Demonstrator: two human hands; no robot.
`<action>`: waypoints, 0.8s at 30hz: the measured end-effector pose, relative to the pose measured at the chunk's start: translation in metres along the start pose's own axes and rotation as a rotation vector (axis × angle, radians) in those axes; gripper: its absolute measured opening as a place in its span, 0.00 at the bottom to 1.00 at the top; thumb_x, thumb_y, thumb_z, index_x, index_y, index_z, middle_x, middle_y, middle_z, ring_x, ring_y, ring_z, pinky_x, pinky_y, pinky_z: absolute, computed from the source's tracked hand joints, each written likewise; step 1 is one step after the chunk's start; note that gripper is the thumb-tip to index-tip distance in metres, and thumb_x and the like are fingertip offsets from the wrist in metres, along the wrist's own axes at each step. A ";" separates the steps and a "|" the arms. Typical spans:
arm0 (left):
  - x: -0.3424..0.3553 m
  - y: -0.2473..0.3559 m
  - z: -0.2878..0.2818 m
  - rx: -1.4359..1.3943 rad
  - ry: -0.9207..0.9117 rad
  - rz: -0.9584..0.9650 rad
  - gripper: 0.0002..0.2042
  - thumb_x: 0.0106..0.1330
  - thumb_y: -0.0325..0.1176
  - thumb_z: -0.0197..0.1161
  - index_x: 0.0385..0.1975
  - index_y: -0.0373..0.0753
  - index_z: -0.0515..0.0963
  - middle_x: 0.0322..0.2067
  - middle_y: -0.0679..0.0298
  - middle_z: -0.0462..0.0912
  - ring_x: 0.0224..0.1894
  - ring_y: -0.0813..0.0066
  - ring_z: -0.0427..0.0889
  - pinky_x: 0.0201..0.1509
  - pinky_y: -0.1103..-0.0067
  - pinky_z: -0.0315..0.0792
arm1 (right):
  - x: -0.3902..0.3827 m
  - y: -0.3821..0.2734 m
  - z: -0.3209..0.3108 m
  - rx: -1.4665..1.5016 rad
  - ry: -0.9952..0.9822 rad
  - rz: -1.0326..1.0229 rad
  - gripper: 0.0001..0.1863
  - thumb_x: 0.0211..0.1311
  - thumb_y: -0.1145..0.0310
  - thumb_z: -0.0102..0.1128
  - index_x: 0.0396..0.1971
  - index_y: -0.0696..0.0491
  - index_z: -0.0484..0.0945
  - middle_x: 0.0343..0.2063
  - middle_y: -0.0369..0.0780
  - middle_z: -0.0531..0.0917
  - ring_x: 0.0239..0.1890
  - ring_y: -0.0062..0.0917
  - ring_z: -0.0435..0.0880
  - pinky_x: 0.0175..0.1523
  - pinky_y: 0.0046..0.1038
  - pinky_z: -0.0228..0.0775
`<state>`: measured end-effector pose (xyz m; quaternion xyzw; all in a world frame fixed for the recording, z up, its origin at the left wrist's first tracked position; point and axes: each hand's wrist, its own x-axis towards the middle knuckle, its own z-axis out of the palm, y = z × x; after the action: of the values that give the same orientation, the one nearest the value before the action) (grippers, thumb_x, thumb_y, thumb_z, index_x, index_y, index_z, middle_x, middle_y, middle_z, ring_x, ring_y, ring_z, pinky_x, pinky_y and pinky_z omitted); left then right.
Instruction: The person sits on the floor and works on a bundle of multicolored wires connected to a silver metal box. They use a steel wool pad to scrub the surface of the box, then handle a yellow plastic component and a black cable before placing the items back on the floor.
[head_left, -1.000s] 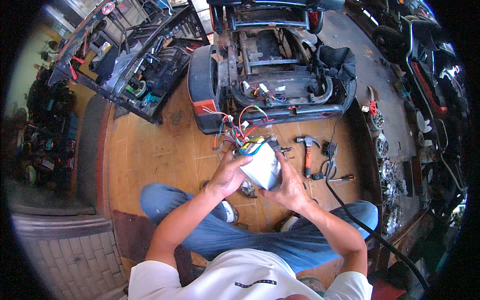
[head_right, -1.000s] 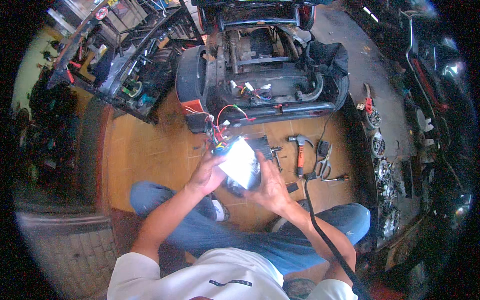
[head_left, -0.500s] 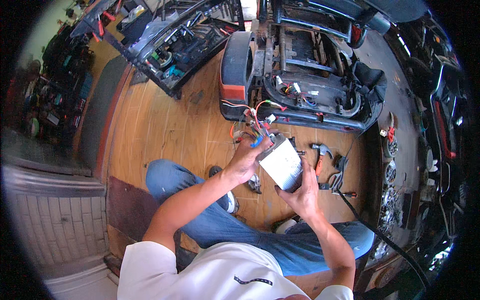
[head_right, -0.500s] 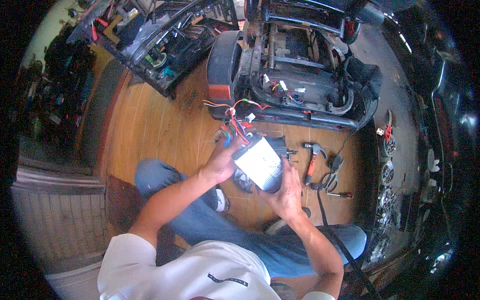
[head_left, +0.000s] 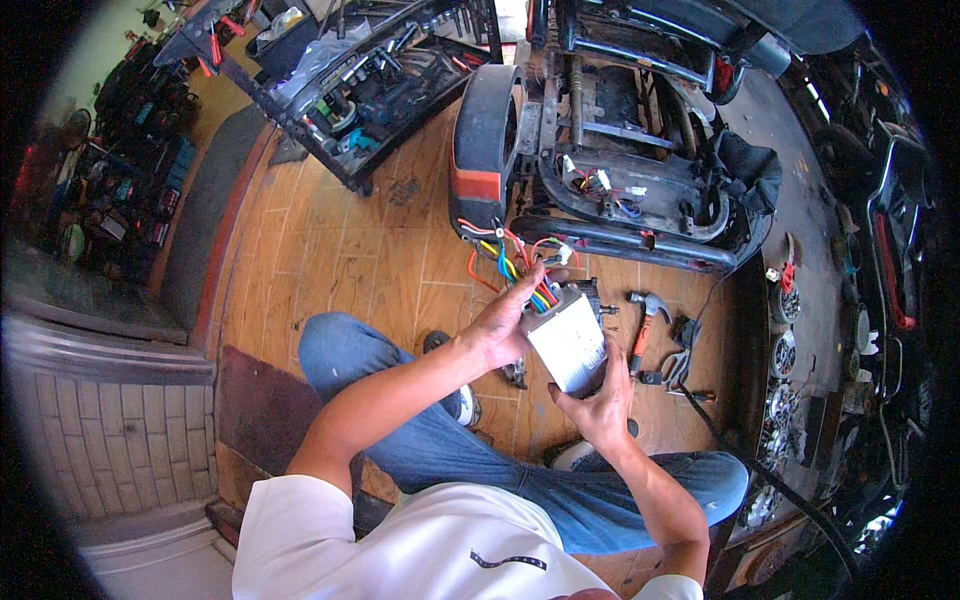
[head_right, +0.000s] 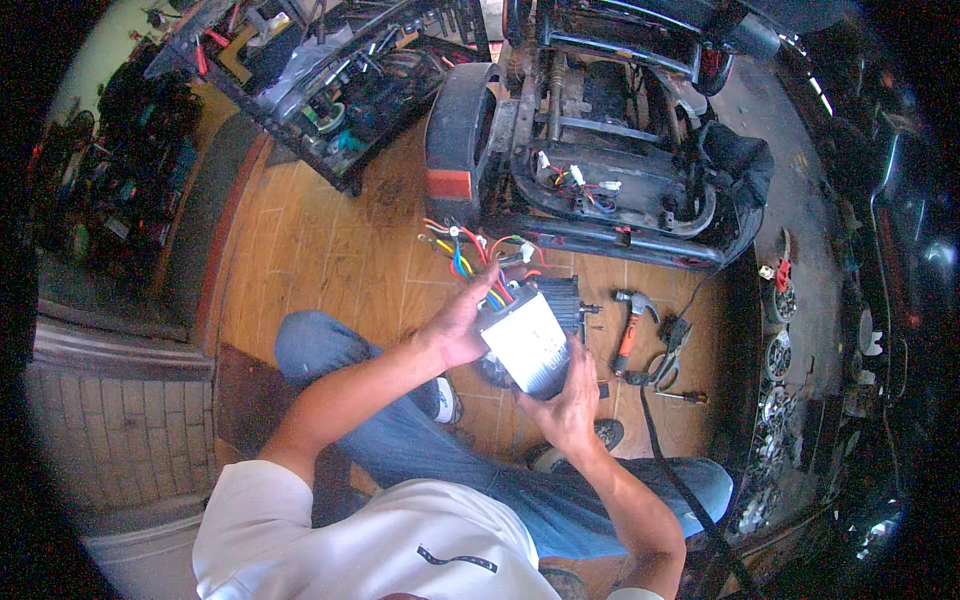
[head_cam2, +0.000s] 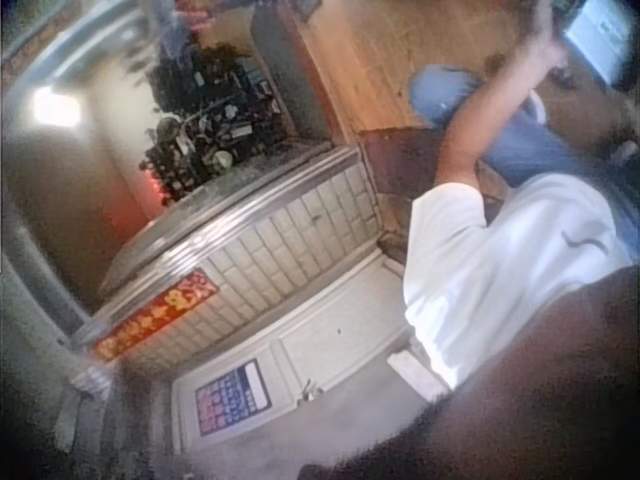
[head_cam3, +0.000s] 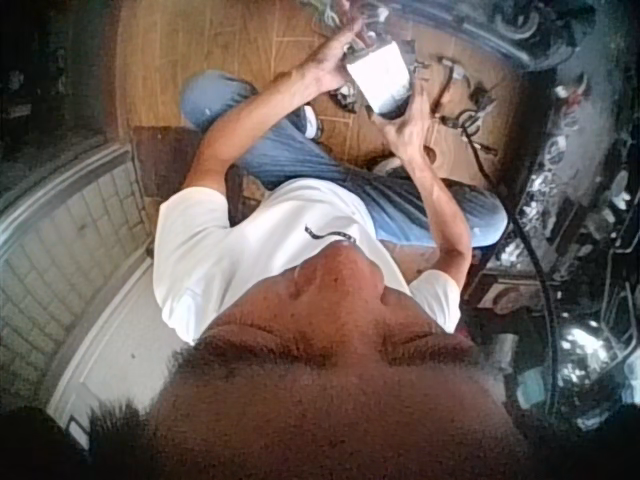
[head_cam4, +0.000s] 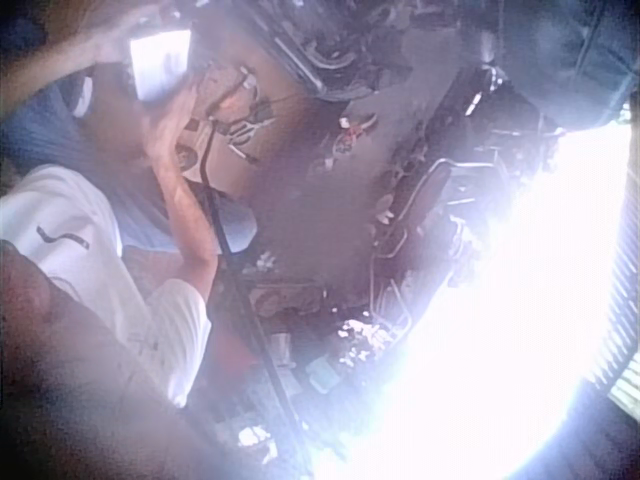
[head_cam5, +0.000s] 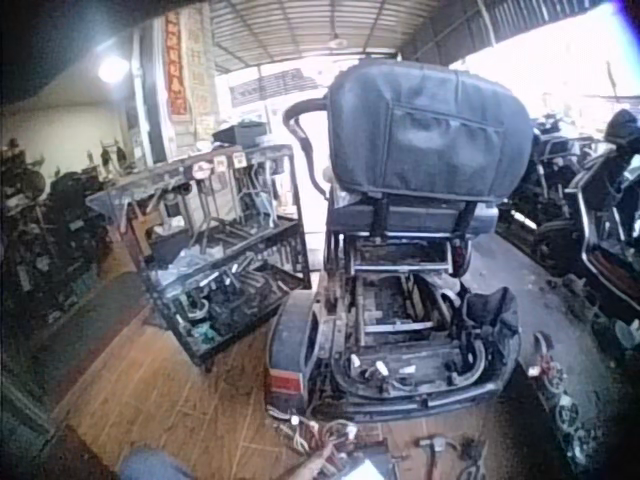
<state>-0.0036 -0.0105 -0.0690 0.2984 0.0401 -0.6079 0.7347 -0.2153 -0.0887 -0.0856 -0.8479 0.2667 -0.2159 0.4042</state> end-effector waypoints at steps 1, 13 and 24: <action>0.000 -0.001 0.002 0.005 -0.044 0.006 0.22 0.73 0.51 0.63 0.58 0.43 0.78 0.56 0.59 0.83 0.58 0.65 0.82 0.66 0.63 0.74 | -0.002 0.001 0.003 0.043 -0.004 0.033 0.54 0.38 0.66 0.85 0.66 0.64 0.62 0.53 0.54 0.77 0.57 0.45 0.79 0.62 0.41 0.71; -0.002 0.004 0.008 0.463 -0.045 0.033 0.11 0.73 0.39 0.67 0.45 0.38 0.83 0.40 0.67 0.86 0.42 0.78 0.84 0.47 0.74 0.80 | 0.018 -0.009 -0.027 0.064 0.008 -0.106 0.50 0.41 0.56 0.87 0.64 0.61 0.72 0.52 0.49 0.78 0.47 0.37 0.82 0.49 0.34 0.79; -0.012 -0.021 0.011 0.934 -0.405 -0.519 0.31 0.61 0.34 0.79 0.63 0.41 0.74 0.50 0.66 0.84 0.51 0.76 0.81 0.54 0.74 0.78 | 0.055 -0.031 -0.074 0.316 -0.378 -0.256 0.38 0.46 0.70 0.84 0.61 0.60 0.79 0.43 0.42 0.87 0.40 0.25 0.86 0.44 0.28 0.78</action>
<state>-0.0296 -0.0076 -0.0631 0.4495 -0.3027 -0.7666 0.3444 -0.2075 -0.1493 -0.0097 -0.8262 0.0405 -0.1421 0.5436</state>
